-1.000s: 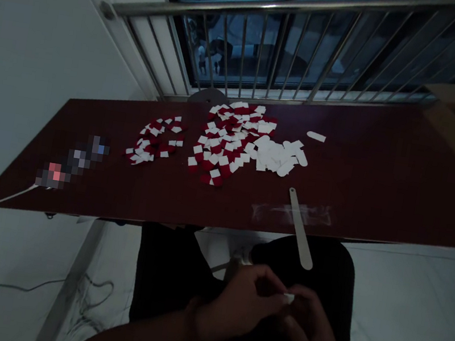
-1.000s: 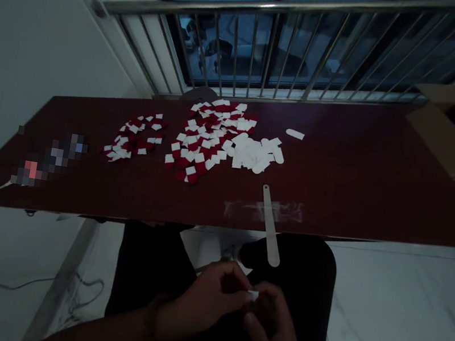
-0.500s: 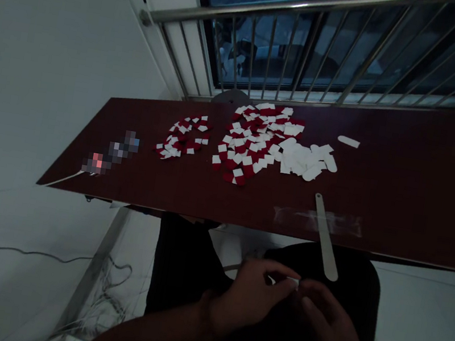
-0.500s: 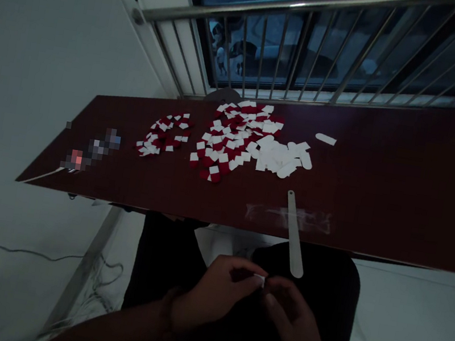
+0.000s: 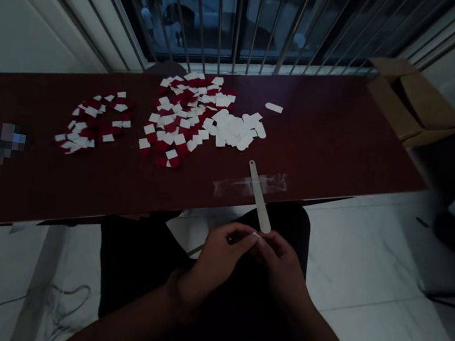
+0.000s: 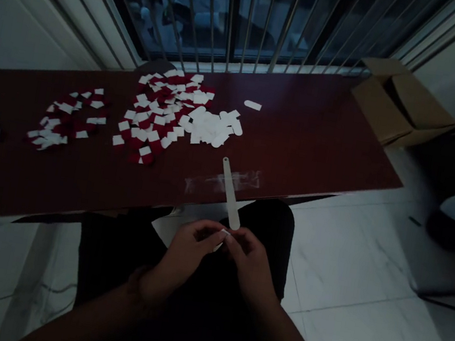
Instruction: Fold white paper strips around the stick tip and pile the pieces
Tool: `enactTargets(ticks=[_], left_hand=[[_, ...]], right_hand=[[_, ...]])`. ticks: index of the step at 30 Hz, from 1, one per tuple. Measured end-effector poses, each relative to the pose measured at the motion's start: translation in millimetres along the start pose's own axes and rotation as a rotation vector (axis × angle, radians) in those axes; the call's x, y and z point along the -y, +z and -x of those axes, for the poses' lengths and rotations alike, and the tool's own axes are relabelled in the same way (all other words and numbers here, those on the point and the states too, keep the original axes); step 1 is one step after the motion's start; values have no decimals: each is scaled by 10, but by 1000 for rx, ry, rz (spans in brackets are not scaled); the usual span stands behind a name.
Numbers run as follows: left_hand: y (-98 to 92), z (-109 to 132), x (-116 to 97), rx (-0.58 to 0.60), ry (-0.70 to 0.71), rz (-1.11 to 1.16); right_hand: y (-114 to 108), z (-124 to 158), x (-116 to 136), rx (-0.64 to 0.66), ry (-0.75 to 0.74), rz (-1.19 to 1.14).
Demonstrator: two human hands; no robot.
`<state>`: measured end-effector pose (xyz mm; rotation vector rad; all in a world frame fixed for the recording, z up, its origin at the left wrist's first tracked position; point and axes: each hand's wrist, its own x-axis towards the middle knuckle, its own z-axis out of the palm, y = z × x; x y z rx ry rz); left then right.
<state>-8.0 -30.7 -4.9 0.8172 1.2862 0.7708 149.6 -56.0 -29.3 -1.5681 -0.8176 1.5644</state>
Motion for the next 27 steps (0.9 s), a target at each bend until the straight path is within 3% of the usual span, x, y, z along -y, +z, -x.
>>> enactTargets(ticks=[12,27], left_hand=[[133,-69,42,16,4,-110],[171,-108,55,69,-87,-10]], right_hand=[[-153,35,214,-93,-62,129],[-145,-28,362,-46,-39,88]])
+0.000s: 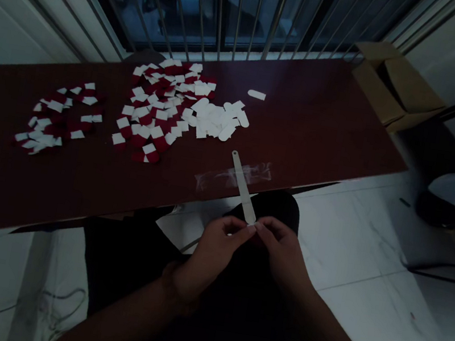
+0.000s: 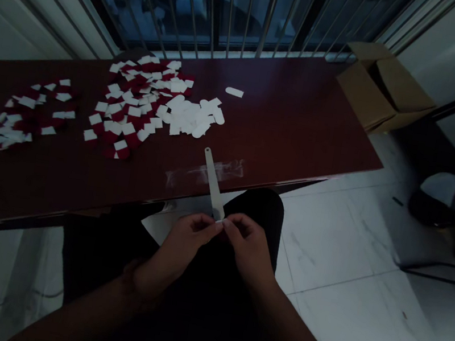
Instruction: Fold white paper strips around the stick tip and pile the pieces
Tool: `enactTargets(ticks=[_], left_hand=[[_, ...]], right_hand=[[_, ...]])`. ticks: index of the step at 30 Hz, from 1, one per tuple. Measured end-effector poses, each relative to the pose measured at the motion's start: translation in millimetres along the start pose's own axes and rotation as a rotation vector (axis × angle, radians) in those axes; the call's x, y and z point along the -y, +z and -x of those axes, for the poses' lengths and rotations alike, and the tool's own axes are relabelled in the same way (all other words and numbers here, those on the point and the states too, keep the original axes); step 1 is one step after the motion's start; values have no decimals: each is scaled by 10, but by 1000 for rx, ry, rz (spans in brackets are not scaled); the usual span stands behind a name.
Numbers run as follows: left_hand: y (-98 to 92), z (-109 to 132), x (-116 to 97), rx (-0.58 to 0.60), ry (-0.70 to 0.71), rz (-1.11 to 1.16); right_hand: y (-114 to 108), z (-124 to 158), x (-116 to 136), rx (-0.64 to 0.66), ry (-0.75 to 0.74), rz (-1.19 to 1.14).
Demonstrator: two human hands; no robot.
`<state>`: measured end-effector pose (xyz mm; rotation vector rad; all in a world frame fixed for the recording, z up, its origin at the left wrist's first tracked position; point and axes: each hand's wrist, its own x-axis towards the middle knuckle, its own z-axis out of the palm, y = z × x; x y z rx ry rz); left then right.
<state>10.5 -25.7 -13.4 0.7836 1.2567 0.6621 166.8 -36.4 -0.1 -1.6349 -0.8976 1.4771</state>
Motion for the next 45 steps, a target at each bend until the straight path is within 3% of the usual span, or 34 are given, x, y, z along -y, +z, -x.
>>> enactTargets(ticks=[11,20,26,36,45], left_hand=[[3,-27,-34,-11,24,105],[-22,-262,-174,29,17,234],[-61,-226,-95,38,82,201],[-50,-205,-194,102,62,273],[0,-190,-167,145,17,355]], right_hand=[[25,-68,25,23,24,-67],[-94,-251,90,11,-79,-66],[-60,-200,229,143,-28,78],[-17,-226,246,49,-10,18],[-14,-4,218,154,26,110]])
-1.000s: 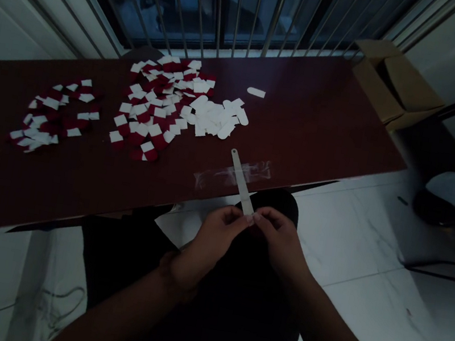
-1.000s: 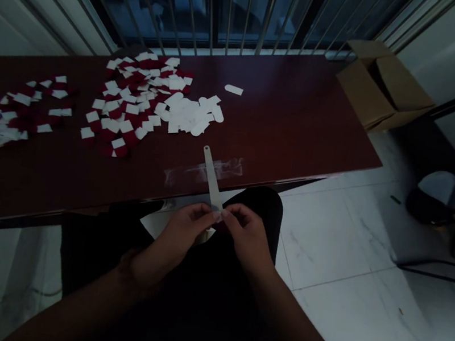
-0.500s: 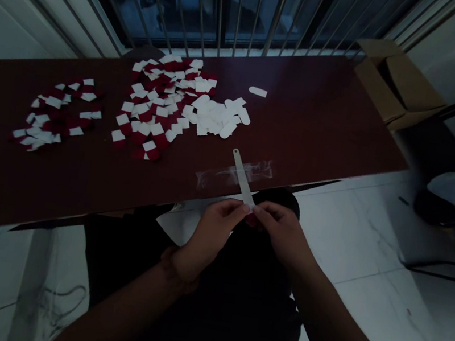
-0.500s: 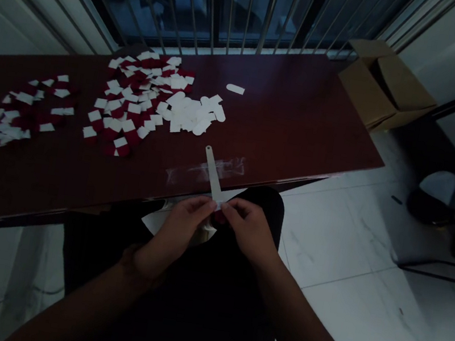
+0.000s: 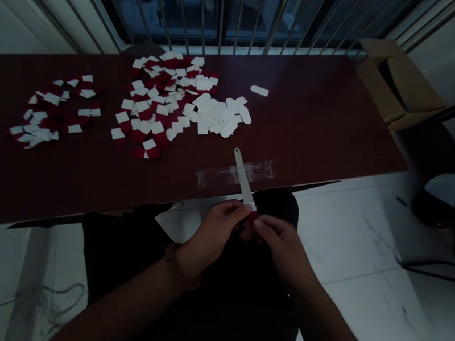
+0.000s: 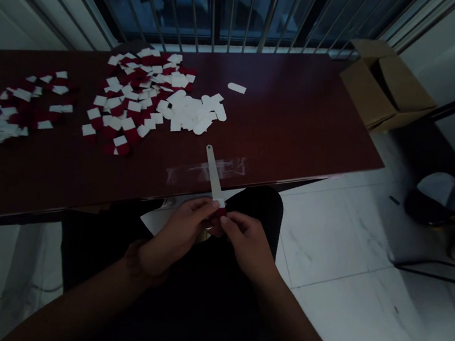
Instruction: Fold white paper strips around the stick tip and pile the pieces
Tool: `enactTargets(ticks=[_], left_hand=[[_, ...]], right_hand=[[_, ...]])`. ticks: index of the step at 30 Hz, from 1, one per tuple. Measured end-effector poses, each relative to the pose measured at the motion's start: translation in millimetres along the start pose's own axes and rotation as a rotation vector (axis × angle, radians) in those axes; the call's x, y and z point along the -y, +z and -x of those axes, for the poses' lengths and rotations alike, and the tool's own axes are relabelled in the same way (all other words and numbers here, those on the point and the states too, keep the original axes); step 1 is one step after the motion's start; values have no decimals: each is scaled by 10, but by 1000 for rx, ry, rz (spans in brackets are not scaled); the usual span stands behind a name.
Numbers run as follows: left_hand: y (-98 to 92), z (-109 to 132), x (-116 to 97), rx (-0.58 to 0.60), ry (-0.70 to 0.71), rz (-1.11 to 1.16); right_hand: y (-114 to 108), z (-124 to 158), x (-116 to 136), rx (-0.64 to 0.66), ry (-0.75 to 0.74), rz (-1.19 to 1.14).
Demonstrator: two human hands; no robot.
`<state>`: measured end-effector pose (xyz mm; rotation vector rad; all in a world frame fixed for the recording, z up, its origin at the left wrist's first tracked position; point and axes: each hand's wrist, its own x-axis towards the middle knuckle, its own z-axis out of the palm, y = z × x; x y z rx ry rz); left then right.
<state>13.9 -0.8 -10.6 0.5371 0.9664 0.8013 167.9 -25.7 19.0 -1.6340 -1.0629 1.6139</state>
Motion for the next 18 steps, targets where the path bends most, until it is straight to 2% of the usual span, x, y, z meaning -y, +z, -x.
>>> enactTargets(ticks=[4,10,15,18], left_hand=[[25,-1,-23,2,13,-12],[56,-34,-15,-73,24,0],[-47,40,-44,40,47,-45],[-80,70,-59,51,40,-67]], right_hand=[[57,-6,6,13,-5,5],[73,-74,-101,-3,-53,-56],[74,-47,-64,-12,-5,-137],[92,-55,-30,12,12,-125]])
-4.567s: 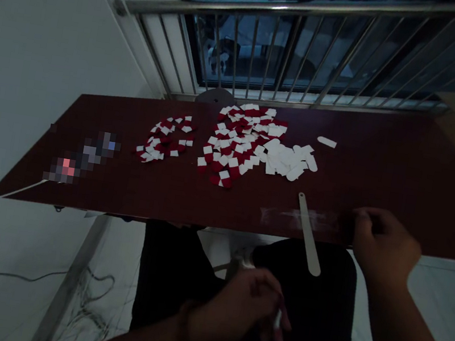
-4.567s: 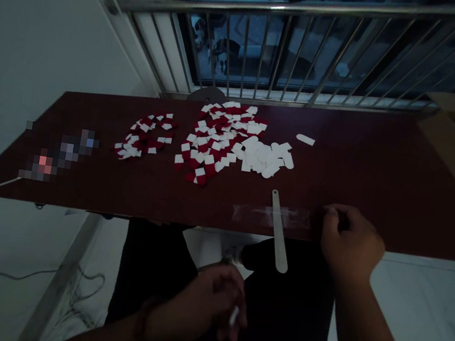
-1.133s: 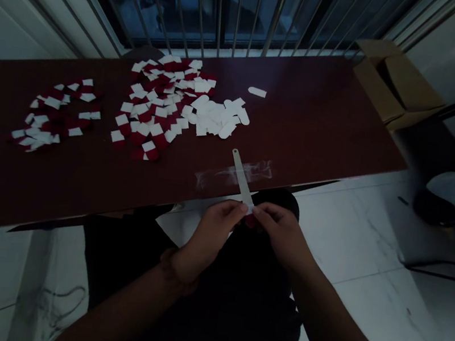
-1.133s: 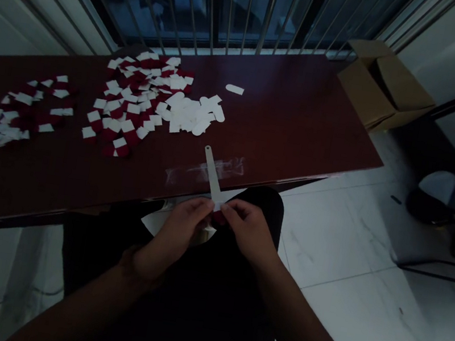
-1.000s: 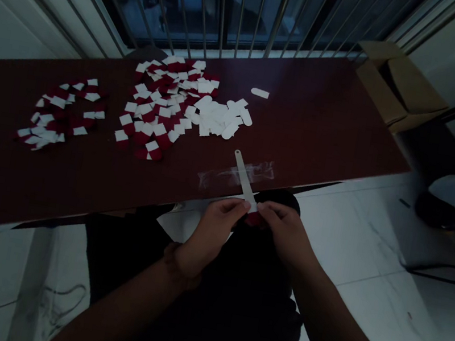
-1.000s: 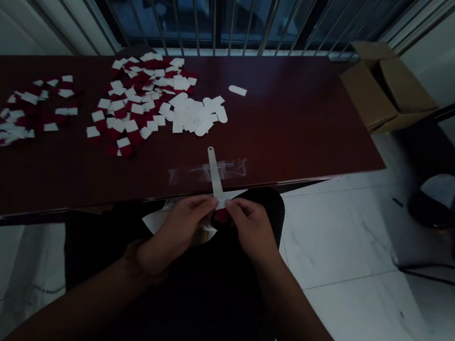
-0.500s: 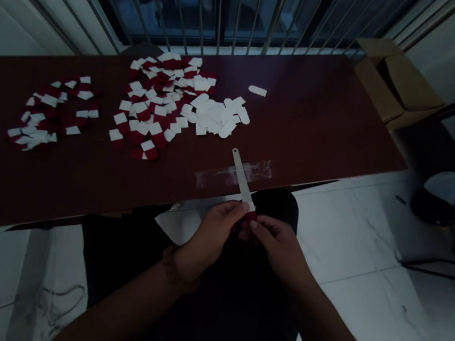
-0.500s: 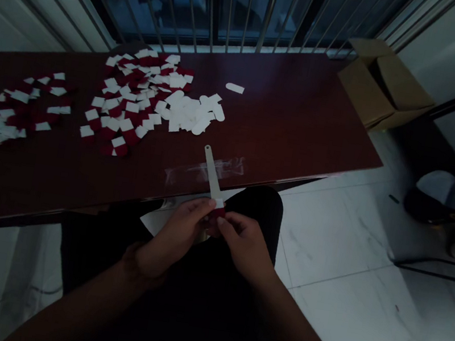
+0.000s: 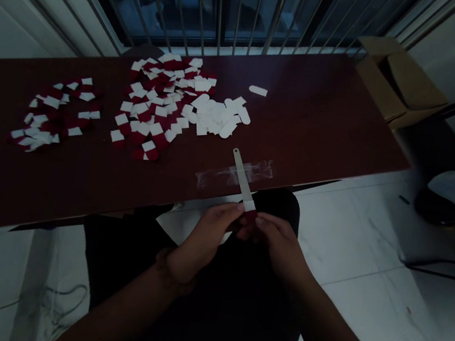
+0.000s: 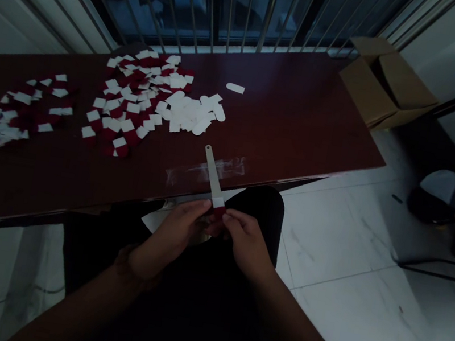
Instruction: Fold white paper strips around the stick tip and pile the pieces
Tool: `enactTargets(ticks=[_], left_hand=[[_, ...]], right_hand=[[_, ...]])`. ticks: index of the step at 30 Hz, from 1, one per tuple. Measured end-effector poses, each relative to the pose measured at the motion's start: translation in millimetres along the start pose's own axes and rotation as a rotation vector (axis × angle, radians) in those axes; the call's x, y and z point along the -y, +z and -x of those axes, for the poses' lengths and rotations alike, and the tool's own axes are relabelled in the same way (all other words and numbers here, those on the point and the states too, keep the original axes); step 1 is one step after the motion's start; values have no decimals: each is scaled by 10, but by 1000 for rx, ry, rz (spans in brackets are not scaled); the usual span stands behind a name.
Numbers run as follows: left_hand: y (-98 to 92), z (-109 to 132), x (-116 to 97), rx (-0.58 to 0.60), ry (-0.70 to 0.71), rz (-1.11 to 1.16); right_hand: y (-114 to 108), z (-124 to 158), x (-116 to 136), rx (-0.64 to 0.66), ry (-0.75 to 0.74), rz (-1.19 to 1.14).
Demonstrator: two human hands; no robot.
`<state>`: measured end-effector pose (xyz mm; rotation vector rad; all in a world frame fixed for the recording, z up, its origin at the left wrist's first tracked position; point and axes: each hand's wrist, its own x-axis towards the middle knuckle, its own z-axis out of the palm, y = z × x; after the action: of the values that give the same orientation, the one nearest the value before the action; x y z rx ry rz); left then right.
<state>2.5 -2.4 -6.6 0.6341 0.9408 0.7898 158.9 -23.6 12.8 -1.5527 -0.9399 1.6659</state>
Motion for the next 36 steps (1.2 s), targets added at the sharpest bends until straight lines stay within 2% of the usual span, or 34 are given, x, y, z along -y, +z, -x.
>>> enactTargets(ticks=[4,10,15,22,26,31,34,36], left_hand=[[54,-63,-15,6,-10,2],[142,-123,-65,-28,-22,144],[127,-84,-59,-17,-35,222],[100,-116,-29,24,-31,167],[78,-107,-7,31,-18,175],[109,45,18,25,-23,59],[158,112,24,49,-64,40],[181,127,23,42,-82,33]], right_hand=[[24,-72,-64,34,-48,-63],[-12,-94,-152,8,-36,-113],[-117,-26,-177,-42,-33,-33],[-333,-11,-249,-126,-38,-21],[-376,14,-92,-181,-115,42],[-289,6,235,-285,-296,100],[-219,-180,459,-352,-478,266],[-186,-424,633,-348,-641,474]])
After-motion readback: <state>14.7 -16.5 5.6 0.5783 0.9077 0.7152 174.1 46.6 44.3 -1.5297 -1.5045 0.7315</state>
